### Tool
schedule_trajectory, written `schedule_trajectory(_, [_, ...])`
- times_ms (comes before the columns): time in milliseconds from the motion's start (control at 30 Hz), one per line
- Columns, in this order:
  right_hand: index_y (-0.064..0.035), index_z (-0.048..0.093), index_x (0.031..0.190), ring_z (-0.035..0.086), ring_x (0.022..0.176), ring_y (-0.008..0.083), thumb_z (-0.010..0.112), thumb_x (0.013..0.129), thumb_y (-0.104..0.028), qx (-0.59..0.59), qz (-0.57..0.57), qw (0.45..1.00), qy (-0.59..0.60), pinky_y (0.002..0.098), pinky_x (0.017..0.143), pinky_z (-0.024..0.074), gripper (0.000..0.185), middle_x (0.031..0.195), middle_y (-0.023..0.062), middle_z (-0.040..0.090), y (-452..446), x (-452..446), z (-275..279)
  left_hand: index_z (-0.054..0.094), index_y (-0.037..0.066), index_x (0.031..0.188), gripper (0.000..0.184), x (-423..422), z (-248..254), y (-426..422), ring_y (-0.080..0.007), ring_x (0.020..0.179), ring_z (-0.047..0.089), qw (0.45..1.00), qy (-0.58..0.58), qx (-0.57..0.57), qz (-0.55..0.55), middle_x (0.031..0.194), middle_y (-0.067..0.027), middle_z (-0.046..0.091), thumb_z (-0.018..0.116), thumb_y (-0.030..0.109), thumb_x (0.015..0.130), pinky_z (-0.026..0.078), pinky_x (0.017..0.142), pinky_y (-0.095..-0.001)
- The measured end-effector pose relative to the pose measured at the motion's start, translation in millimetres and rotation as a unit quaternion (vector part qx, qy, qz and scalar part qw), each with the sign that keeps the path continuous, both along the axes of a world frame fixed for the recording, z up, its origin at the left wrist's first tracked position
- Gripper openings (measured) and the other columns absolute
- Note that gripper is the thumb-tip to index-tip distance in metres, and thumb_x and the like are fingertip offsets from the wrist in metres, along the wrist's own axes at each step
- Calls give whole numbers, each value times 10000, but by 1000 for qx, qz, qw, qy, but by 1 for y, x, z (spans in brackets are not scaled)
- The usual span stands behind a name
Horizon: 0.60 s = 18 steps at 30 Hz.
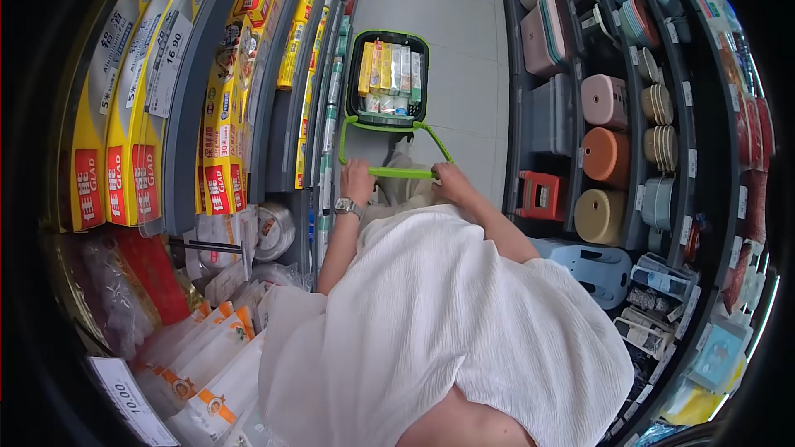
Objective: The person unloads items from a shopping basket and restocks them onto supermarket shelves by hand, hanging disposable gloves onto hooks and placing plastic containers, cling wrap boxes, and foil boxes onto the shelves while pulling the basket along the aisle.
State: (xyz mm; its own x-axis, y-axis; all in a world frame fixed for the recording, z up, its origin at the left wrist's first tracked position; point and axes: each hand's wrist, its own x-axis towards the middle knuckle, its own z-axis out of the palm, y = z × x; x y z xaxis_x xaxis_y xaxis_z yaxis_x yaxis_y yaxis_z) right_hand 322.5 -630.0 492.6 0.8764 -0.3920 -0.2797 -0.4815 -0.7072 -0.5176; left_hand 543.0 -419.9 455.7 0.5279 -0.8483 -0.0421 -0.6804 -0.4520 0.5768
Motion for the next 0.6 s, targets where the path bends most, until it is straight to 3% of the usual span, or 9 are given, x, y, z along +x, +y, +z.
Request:
schedule_trajectory(100, [-35, 641, 1047, 621, 967, 390, 727, 769, -120, -31, 50, 998, -28, 471, 867, 513, 304, 961, 189, 659, 4, 31, 0, 627, 42, 936, 172, 32, 14, -7, -356, 1009, 592, 996, -53, -32, 69, 970, -142, 637, 721, 104, 807, 471, 904, -489])
schedule_trajectory(267, [-22, 652, 940, 636, 874, 407, 718, 767, -166, 12, 28, 1000, 1, 500, 807, 520, 234, 850, 193, 667, -12, 30, -22, 615, 41, 924, 192, 31, 34, 0, -357, 1006, 592, 998, 6, -51, 45, 966, -141, 633, 747, 93, 795, 487, 879, -467])
schedule_trajectory(367, [-22, 677, 872, 650, 870, 403, 728, 741, -189, 7, 78, 995, 62, 496, 796, 536, 219, 856, 203, 678, -18, 20, -35, 616, 43, 933, 224, 14, 14, 2, -359, 1009, 589, 999, 6, -32, 22, 962, -144, 631, 768, 117, 786, 489, 875, -467])
schedule_trajectory(600, [-28, 689, 853, 659, 861, 396, 732, 728, -193, 17, 13, 999, 34, 480, 797, 543, 211, 851, 201, 685, -47, -14, -36, 628, 55, 967, 224, -29, 10, -16, -352, 1012, 587, 1000, 16, 14, 9, 982, -145, 624, 746, 166, 812, 464, 867, -477])
